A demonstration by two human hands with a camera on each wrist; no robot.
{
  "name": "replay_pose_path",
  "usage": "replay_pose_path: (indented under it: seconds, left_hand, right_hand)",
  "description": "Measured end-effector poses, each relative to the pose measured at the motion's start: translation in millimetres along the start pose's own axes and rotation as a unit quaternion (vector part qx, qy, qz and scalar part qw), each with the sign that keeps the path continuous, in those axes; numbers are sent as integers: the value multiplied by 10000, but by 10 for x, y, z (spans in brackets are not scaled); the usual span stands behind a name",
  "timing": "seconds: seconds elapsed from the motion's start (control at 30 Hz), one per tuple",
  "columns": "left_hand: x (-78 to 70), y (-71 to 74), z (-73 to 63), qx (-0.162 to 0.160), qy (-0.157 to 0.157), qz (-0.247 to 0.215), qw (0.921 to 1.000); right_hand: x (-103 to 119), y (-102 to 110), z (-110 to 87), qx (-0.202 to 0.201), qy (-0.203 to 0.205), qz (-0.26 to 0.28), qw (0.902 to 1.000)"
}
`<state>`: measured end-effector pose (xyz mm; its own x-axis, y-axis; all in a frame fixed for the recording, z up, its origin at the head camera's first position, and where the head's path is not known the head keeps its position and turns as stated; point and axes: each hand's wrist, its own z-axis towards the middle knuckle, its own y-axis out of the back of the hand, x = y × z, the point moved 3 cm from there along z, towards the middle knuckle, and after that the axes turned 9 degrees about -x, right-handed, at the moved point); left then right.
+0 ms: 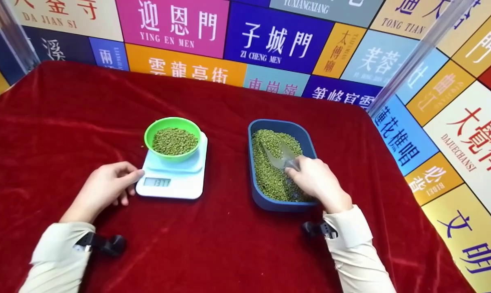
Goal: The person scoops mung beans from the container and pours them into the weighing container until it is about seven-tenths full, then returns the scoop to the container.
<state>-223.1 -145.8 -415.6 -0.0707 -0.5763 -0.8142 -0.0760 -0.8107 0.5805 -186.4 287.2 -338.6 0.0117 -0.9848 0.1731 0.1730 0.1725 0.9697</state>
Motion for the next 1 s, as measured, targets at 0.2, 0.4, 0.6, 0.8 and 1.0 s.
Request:
replay_pose_path:
  seconds: [0.2,0.4,0.6,0.8,1.0]
  left_hand:
    - [34,-21,7,-3,57,-39,10000]
    - [58,-19,-6,-44,50,-43,10000]
    - [35,-6,-3,-53,29,-30,10000]
    - [12,-17,13,-28,-10,-22,10000]
    - [2,-7,12,-19,-46,-14,10000]
  right_hand:
    - [-6,20,6,-115,-120,71,9998]
    - [5,27,10,-115,-166,105,9997]
    - [8,45,4,-181,-223,115,9995]
    - [-10,48,-21,-260,-243,147,9993]
    - [-1,76,-28,-336,-256,168,9990]
